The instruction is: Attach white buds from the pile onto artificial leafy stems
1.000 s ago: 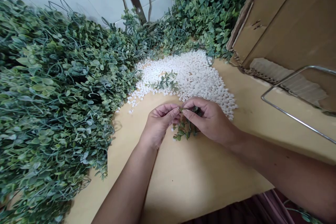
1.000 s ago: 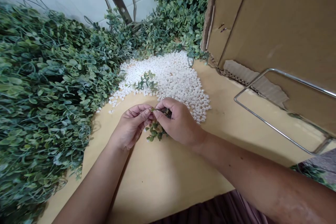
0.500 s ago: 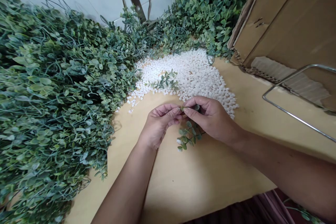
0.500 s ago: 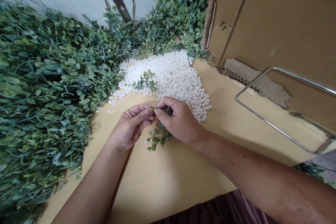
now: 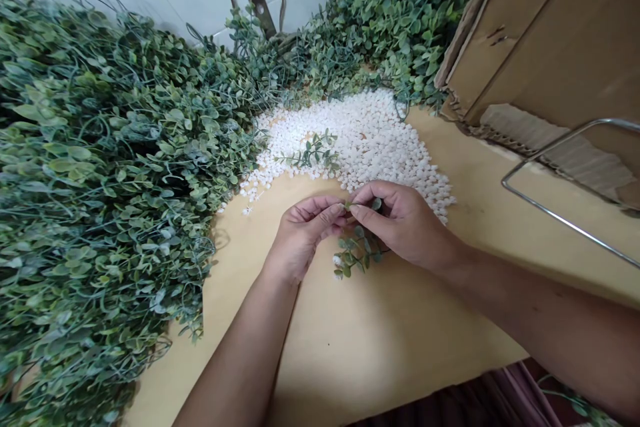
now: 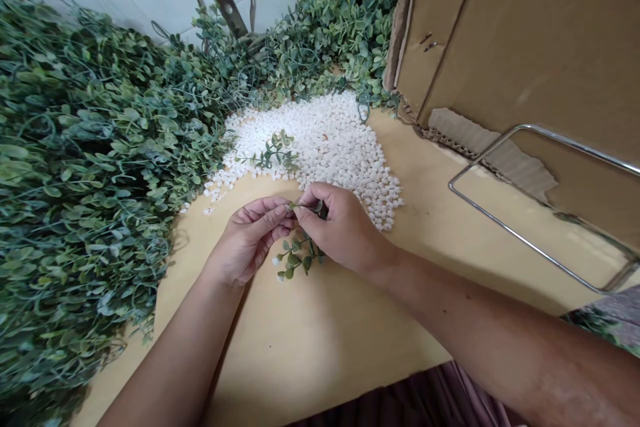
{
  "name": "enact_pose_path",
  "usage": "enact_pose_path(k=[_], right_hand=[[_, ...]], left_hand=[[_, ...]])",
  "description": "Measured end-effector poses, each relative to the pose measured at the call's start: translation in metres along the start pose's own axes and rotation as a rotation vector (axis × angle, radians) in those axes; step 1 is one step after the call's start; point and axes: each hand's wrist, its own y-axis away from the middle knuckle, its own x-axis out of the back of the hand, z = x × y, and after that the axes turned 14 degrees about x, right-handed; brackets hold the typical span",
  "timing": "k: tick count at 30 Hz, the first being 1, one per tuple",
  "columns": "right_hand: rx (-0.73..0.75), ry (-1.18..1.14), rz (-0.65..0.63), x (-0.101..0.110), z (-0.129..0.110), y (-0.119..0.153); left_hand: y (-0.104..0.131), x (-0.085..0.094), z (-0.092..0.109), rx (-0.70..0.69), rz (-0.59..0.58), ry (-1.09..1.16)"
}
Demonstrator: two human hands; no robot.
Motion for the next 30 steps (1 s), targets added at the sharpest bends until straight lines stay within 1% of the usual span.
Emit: enact_pose_path(k=[10, 14, 18, 25, 30], right_hand=[[-0.005, -0.032, -0.001, 0.0003, -0.0001, -0.0003], [-0.004, -0.082, 0.001, -0.0001, 0.0005, -0.0010], [-0.005, -0.084, 0.000, 0.0001, 0.0008, -0.0016], [-0.031, -0.125, 0.006, 0.0009, -0.0006, -0.0014], [-0.020, -0.100, 0.000, 0.0013, 0.0006, -0.0016]], left_hand=[[0.0001, 0.0008, -0.0010, -0.032, 0.002, -0.041], [0.0000, 0.0014, 0.0002, -0.015, 0.009, -0.003], [0.0007, 0.0008, 0.0014, 0.004, 0.007, 0.006], [0.0007, 0.0000, 0.0012, -0.004, 0.003, 0.009], [0.0006, -0.0011, 0.0009, 0.001, 0.013, -0.002]])
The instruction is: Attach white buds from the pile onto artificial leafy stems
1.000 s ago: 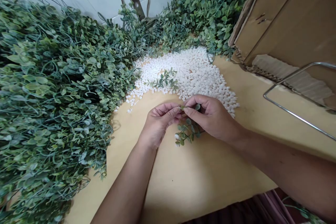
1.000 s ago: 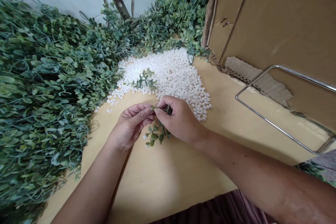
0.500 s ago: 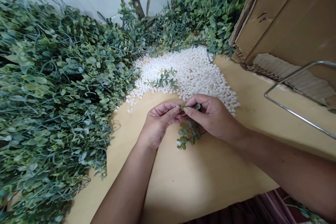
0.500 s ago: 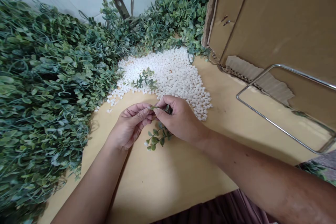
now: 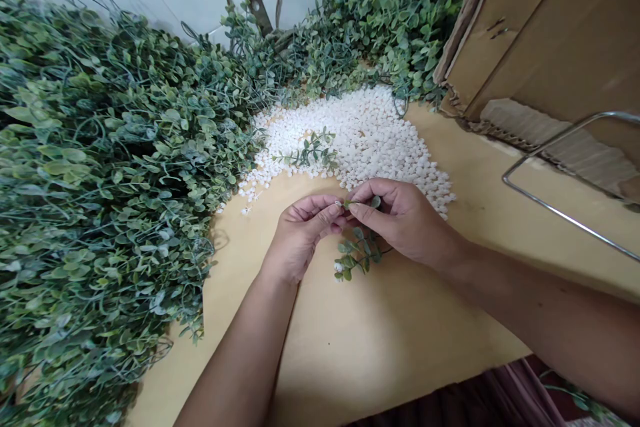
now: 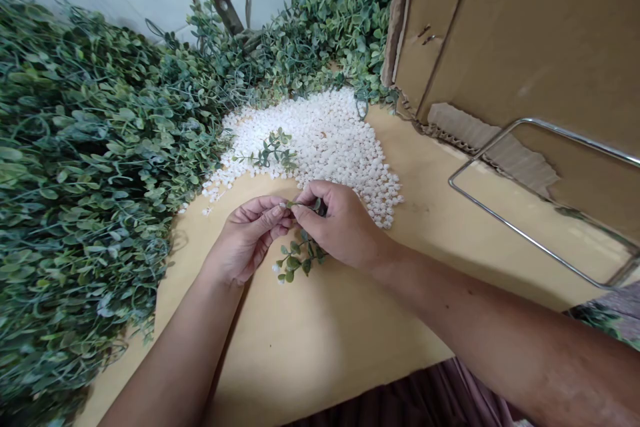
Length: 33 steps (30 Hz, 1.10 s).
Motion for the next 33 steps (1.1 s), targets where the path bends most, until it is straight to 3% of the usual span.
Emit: enact_pose_path(k=[33], right_hand=[[0.013, 0.065, 0.009, 0.0008, 0.0003, -0.0002]], left_hand=[[-0.0021, 0.0000, -0.0002, -0.017, 0.009, -0.047]])
